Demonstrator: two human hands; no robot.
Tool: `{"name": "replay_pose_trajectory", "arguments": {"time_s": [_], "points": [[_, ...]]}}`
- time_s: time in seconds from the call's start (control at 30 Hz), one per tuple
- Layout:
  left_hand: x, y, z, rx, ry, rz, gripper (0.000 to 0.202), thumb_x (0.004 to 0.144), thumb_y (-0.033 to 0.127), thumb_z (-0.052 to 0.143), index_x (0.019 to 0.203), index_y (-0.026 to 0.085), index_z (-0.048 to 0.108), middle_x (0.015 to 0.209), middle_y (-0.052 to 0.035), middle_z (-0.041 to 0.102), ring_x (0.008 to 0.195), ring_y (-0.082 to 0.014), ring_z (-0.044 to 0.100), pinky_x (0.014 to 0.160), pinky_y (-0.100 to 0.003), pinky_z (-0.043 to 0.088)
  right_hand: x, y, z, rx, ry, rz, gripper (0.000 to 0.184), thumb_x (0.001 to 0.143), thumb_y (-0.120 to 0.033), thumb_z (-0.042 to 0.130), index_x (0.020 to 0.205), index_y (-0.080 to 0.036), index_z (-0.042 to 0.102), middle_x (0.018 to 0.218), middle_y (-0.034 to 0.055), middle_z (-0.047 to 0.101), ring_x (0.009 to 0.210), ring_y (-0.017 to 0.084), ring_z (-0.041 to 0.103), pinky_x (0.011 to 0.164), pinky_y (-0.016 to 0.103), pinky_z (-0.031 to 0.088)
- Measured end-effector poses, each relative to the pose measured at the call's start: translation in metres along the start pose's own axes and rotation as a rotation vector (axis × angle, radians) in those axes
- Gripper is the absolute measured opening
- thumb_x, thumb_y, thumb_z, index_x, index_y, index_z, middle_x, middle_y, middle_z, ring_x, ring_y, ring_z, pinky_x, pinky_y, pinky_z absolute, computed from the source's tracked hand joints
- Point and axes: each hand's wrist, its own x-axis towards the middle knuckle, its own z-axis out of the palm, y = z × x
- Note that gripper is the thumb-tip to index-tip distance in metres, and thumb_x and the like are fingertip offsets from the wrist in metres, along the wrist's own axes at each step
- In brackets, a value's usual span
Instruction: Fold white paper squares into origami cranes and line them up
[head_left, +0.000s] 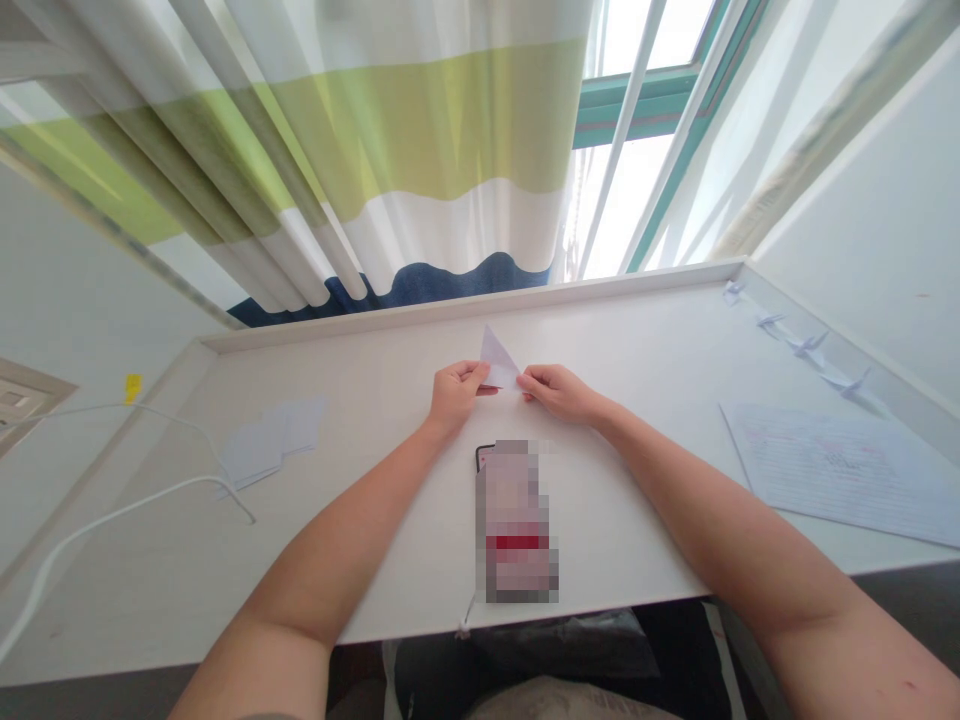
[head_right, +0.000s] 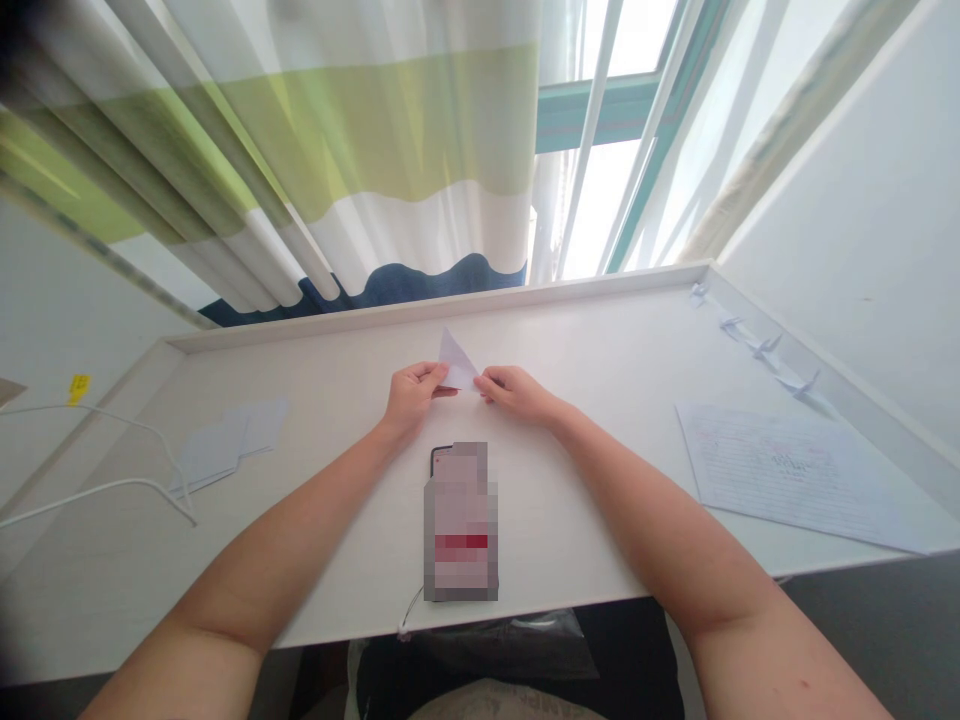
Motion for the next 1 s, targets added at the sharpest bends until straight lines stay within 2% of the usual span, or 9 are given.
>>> {"name": "replay_pose_trajectory", "arguments": {"time_s": [0.27,0.53,0.73,0.87,1.0], "points": [[0.0021,0.0041,-0.0030,0.038,-0.014,0.017,0.055,0.066,0.063,0.093,0.082,0.012,0.080,0.079,-0.0083,0.079,0.070,-0.0205,0.076,0.076,-0.040,0.069,-0.0010,-0.0038,-0.0021,-0.031,0.007,-0.013,0.043,0.100,-0.055,0.044,0.073,-0.022,0.054,0.071,0.0020,0.061,0.066,0.016,0.049,0.068,0.033,0.038],[0.0023,0.0055,-0.0048,0.035,-0.011,0.018,0.057,0.065,0.065,0.094,0.083,0.013,0.080,0.077,-0.0065,0.079,0.071,-0.0199,0.076,0.077,-0.040,0.069,-0.0015,-0.0063,-0.0033,-0.080,0.017,0.005,0.051,0.100,-0.058,0.046,0.064,-0.023,0.050,0.060,-0.0009,0.055,0.057,0.013,0.044,0.062,0.032,0.034],[0.0035,0.0037,-0.0055,0.019,-0.018,0.008,0.055,0.066,0.063,0.094,0.084,0.013,0.079,0.080,-0.0079,0.080,0.071,-0.0205,0.077,0.075,-0.038,0.069,-0.0005,-0.0058,-0.0039,-0.081,0.030,-0.027,0.063,0.100,-0.071,0.044,0.058,-0.024,0.043,0.053,-0.0017,0.049,0.053,0.013,0.042,0.058,0.031,0.033],[0.0046,0.0048,-0.0068,0.017,-0.032,0.002,0.055,0.067,0.063,0.093,0.084,0.013,0.079,0.081,-0.0086,0.080,0.071,-0.0209,0.077,0.075,-0.038,0.068,-0.0028,-0.0041,-0.0060,-0.054,0.015,-0.002,0.066,0.097,-0.072,0.048,0.053,-0.024,0.040,0.049,-0.0025,0.045,0.051,0.012,0.037,0.055,0.031,0.029],[0.0030,0.0067,-0.0084,0.043,-0.112,-0.024,0.051,0.068,0.062,0.093,0.081,0.014,0.080,0.084,-0.0092,0.081,0.074,-0.0201,0.076,0.074,-0.035,0.066,-0.0038,-0.0009,-0.0067,0.000,0.112,0.016,0.067,0.096,-0.075,0.047,0.054,-0.023,0.044,0.049,-0.0019,0.046,0.051,0.012,0.040,0.055,0.030,0.029]]}}
